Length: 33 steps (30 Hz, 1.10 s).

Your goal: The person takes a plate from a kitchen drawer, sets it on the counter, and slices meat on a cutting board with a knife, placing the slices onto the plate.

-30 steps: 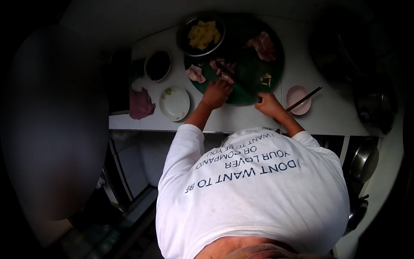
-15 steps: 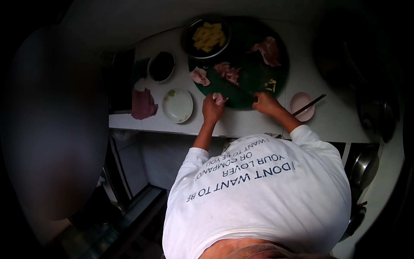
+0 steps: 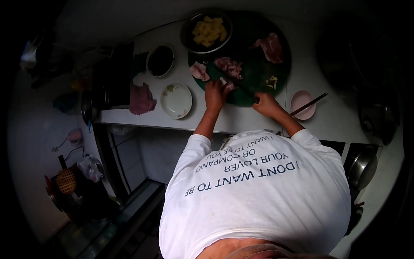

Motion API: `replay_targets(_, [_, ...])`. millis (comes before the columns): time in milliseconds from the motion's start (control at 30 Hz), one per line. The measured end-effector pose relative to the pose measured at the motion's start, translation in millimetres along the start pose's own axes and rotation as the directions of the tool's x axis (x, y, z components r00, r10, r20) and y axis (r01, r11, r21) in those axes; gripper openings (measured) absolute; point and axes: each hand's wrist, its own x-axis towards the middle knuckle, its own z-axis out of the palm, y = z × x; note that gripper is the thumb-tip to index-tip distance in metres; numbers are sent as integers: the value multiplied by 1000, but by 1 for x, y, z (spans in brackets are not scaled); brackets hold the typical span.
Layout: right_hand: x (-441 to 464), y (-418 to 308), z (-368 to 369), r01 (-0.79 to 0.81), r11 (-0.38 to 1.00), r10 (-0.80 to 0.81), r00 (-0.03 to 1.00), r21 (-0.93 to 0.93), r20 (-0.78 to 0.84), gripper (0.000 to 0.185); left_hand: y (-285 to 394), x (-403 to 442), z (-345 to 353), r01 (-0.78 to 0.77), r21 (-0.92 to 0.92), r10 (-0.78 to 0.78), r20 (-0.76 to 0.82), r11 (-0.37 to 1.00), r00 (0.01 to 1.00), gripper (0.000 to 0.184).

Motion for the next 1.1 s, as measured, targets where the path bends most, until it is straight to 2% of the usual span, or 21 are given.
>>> replay_targets(167, [-7,-5,3,87,996,-89,994,-22,-63,29,-3,3,11,-13,-19,14,66,1000,998,30])
replay_targets(300, [-19,-17,-1,71,991,-75,997,-110,-33,28,-8,7,16,-110,-42,111,17,993,994,19])
replay_targets(400, [-22,-19,-1,46,984,-46,999,-170,0,31,2,12,10,-104,-181,106,3,978,994,10])
replay_targets(500, [-23,-17,0,36,978,-38,999,-206,-5,30,4,17,9,-161,-164,165,10,973,986,5])
replay_targets(600, [-29,-20,-4,32,979,-36,999,-202,-15,27,18,20,-2,-112,-147,123,69,983,990,7])
replay_targets(700, [-30,-18,-4,25,982,-33,999,-188,-40,23,21,21,-6,-211,-52,213,20,976,977,9])
replay_targets(800, [-22,-7,3,-10,981,8,1000,-195,-10,25,5,20,9,-177,-31,179,66,984,982,9])
replay_targets(933, [-9,-3,10,-17,988,21,999,-151,25,26,-18,14,26,-178,109,162,145,978,976,13])
replay_targets(1000, [-6,-10,7,-24,989,31,998,-143,47,26,-7,14,16,-146,144,116,197,979,974,16])
replay_targets(1100, [2,-13,7,-42,983,57,995,-179,80,27,-7,16,13,-147,102,131,148,984,980,18])
